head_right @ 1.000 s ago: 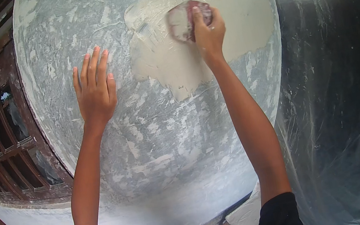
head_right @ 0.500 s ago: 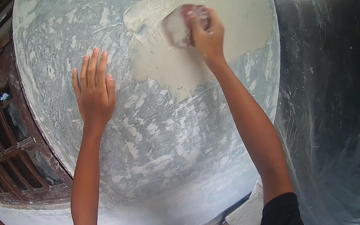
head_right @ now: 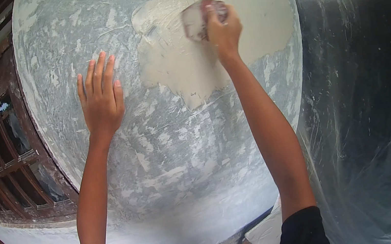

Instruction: The person applies plaster to a wall using a putty knife, repeatedly scooping plaster paste from a tray on the floor and spreading it onto the wall.

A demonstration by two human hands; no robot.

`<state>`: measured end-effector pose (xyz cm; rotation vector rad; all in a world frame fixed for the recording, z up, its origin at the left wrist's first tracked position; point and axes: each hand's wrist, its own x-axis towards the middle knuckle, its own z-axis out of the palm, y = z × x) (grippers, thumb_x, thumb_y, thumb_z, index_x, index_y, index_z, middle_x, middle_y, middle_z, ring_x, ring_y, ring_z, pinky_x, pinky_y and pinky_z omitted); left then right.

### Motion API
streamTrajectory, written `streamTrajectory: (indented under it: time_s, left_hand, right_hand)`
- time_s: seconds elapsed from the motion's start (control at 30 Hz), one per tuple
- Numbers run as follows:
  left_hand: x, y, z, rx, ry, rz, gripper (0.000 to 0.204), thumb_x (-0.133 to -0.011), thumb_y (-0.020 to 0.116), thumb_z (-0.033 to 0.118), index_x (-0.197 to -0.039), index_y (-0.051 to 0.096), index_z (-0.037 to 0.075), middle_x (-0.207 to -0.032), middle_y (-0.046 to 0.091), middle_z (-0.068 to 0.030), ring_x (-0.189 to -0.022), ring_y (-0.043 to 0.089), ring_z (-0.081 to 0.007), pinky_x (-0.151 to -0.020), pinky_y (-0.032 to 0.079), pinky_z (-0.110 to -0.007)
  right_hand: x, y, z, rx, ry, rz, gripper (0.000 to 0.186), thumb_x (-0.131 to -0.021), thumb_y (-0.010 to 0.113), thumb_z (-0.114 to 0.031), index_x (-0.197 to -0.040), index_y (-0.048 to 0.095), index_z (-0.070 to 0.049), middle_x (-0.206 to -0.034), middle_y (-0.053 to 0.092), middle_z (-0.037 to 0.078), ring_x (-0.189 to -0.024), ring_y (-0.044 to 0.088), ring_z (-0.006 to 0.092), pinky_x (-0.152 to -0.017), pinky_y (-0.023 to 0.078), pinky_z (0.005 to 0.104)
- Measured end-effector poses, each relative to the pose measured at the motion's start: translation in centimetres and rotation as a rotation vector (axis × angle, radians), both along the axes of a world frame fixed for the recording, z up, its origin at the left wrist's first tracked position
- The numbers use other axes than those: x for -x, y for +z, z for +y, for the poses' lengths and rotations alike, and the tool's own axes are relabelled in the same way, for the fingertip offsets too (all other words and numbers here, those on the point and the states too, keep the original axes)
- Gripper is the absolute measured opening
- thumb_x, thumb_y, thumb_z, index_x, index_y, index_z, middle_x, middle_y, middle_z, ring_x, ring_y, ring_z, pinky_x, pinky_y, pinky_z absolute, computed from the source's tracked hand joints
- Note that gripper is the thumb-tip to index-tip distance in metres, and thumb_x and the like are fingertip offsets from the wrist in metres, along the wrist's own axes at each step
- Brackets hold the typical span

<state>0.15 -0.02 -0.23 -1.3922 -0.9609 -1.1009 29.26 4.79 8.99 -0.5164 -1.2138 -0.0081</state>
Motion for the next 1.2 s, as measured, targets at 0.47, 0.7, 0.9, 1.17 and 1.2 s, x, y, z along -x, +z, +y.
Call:
streamTrajectory:
  time_s: [0.47, 0.7, 0.9, 1.17, 1.2]
  left_hand:
    - [0.1, -0.1, 0.0, 0.008, 0.003, -0.005, 0.052, -0.1, 0.043, 0.022, -0.152, 0.043, 0.021, -0.158, 0.04, -0.0012, -0.147, 0.035, -0.0225, -0.124, 0.018, -0.051]
    - [0.1, 0.0, -0.1, -0.003, -0.001, 0.001, 0.052, -0.1, 0.042, 0.023, -0.152, 0.043, 0.02, -0.158, 0.04, -0.0013, -0.147, 0.035, -0.0227, -0.123, 0.018, -0.051]
    - [0.0, -0.1, -0.1, 0.002, 0.004, 0.001, 0.051, -0.101, 0.041, 0.023, -0.152, 0.043, 0.02, -0.158, 0.041, -0.0016, -0.147, 0.035, -0.023, -0.123, 0.019, -0.052]
    - [-0.1, 0.0, -0.1, -0.006, 0.011, 0.0, 0.051, -0.101, 0.041, 0.023, -0.152, 0.042, 0.021, -0.158, 0.04, -0.0011, -0.147, 0.035, -0.0229, -0.123, 0.019, -0.052]
    - [-0.1, 0.0, -0.1, -0.001, 0.009, 0.002, 0.051, -0.101, 0.041, 0.023, -0.152, 0.042, 0.021, -0.158, 0.04, -0.001, -0.147, 0.035, -0.0231, -0.123, 0.018, -0.051]
  right_hand:
    - [0.7, -0.8, 0.3, -0.214, -0.3, -0.102, 0.03, -0.096, 0.068, -0.024, -0.111, 0.066, 0.002, -0.09, 0.072, 0.012, -0.074, 0.067, 0.0186, -0.071, 0.054, 0.0333]
    - [-0.2, -1.8, 0.3, -0.143, -0.037, 0.049, 0.031, -0.095, 0.068, -0.023, -0.112, 0.065, 0.003, -0.09, 0.071, 0.013, -0.077, 0.066, 0.0156, -0.07, 0.055, 0.0322]
    - [-0.3, -1.2, -0.9, -0.104, 0.23, 0.272, 0.03, -0.096, 0.069, -0.023, -0.11, 0.066, 0.003, -0.092, 0.07, 0.011, -0.075, 0.065, 0.0176, -0.074, 0.055, 0.0356]
    - [0.1, 0.7, 0.0, -0.054, -0.024, 0.121, 0.029, -0.094, 0.07, -0.025, -0.105, 0.067, 0.002, -0.091, 0.071, 0.011, -0.077, 0.066, 0.0183, -0.072, 0.054, 0.0342]
    - [0.4, 0.5, -0.2, -0.055, -0.019, 0.119, 0.029, -0.094, 0.07, -0.025, -0.105, 0.067, 0.002, -0.091, 0.071, 0.011, -0.077, 0.066, 0.0183, -0.072, 0.054, 0.0342]
